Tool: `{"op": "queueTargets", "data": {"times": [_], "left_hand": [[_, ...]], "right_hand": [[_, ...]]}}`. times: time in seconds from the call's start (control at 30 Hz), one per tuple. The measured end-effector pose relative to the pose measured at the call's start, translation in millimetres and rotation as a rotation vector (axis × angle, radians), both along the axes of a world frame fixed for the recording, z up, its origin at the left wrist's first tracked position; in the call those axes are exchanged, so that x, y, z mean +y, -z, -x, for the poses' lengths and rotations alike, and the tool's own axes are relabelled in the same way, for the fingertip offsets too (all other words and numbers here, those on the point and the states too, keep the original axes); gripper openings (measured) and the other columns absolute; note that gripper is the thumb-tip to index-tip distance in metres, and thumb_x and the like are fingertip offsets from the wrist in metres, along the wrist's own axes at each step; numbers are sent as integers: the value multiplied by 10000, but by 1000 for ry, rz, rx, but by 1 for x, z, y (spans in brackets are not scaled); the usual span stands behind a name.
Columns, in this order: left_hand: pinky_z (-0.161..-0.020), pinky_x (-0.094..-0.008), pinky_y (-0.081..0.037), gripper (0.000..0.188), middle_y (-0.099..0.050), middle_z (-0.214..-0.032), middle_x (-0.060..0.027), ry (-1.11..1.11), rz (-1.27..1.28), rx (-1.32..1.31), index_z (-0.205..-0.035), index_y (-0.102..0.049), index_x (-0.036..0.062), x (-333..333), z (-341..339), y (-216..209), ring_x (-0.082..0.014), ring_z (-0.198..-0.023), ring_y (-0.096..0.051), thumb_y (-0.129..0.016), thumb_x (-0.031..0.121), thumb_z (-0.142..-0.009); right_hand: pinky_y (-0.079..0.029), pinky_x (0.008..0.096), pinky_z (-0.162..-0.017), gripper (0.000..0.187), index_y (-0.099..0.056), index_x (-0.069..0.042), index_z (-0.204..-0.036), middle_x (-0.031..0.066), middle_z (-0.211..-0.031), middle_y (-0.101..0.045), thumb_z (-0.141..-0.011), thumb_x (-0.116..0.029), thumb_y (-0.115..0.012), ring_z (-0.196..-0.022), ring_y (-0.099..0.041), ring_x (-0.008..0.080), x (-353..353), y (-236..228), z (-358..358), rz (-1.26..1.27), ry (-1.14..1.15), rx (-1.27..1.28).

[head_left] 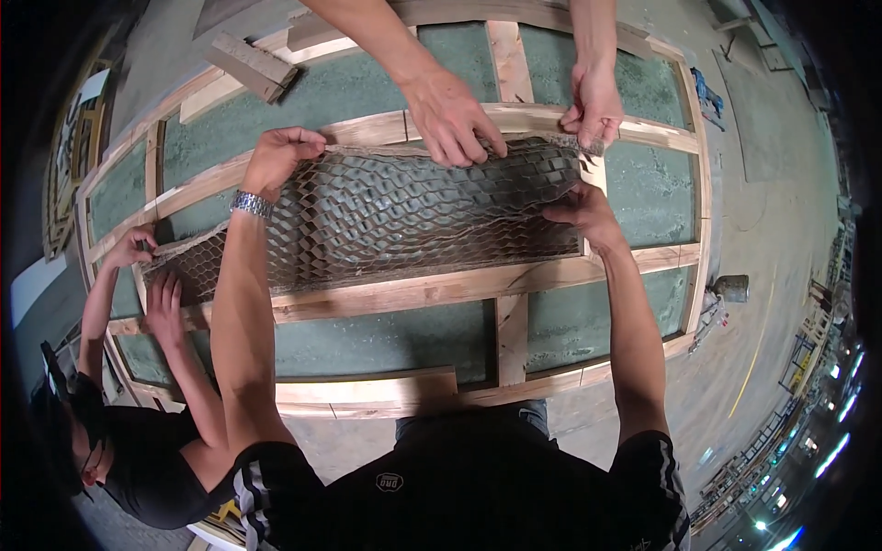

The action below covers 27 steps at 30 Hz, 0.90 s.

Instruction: Assembling a large wooden panel by applying adhesive spray and installing mesh material into the frame sections.

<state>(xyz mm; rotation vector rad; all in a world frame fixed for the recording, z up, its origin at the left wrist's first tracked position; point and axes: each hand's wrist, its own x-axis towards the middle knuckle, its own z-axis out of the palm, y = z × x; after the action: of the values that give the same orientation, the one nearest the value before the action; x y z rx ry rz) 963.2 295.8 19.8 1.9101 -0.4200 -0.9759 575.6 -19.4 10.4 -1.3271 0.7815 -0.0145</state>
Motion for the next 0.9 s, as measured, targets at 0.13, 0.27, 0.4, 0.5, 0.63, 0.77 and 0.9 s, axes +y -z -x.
{"op": "queueTargets", "data": {"times": [0.13,0.27,0.4,0.5,0.63,0.77,0.9], "left_hand": [[-772,-247,-522,85,-749,-911,-43,1,51,-111,-952,-745,-27,-1,8,2,-100,-803,-657,-709,-33,-875],[-755,-235,-505,68,-742,-898,-27,28,68,-160,-951,-744,-13,13,19,10,-78,-794,-628,-720,-12,-887],[-754,-235,-507,72,-735,-888,-24,20,78,-130,-949,-742,-13,19,20,8,-83,-788,-632,-718,-16,-881],[-753,-244,-512,70,-737,-874,-29,-70,56,-96,-933,-748,-13,25,16,8,-92,-781,-635,-719,-21,-870],[-788,-232,-519,48,-742,-903,-30,-40,-37,-69,-928,-740,-14,28,20,15,-102,-822,-658,-722,0,-885],[-749,-237,-511,61,-731,-870,-7,-24,3,-212,-940,-740,-6,31,28,17,-78,-799,-637,-724,50,-921],[-721,-287,-529,62,-740,-832,-99,-51,13,-475,-923,-738,1,38,45,23,-124,-735,-666,-741,47,-882]], "right_hand": [[-519,296,-911,368,-690,-19,-1092,42,-1036,-722,-764,99,-805,-963,-669,146,-4,0,2,73,14,62],[-535,277,-825,342,-690,-34,-1093,33,-1009,-718,-786,52,-813,-893,-667,132,2,6,-4,77,104,81],[-523,248,-724,319,-686,-37,-1096,14,-948,-717,-808,16,-811,-808,-657,110,0,3,-11,-22,180,29],[-502,239,-668,304,-680,-27,-1102,26,-947,-733,-826,2,-803,-778,-662,99,9,1,-18,91,152,134],[-532,254,-676,366,-662,5,-1138,67,-943,-749,-802,55,-798,-769,-684,121,8,10,-12,88,185,119],[-535,251,-697,339,-674,8,-1138,60,-961,-748,-825,14,-804,-778,-681,115,14,4,-22,33,275,63],[-544,245,-738,324,-679,14,-1156,61,-999,-753,-856,-18,-796,-817,-682,109,9,25,-16,174,246,39]]}}
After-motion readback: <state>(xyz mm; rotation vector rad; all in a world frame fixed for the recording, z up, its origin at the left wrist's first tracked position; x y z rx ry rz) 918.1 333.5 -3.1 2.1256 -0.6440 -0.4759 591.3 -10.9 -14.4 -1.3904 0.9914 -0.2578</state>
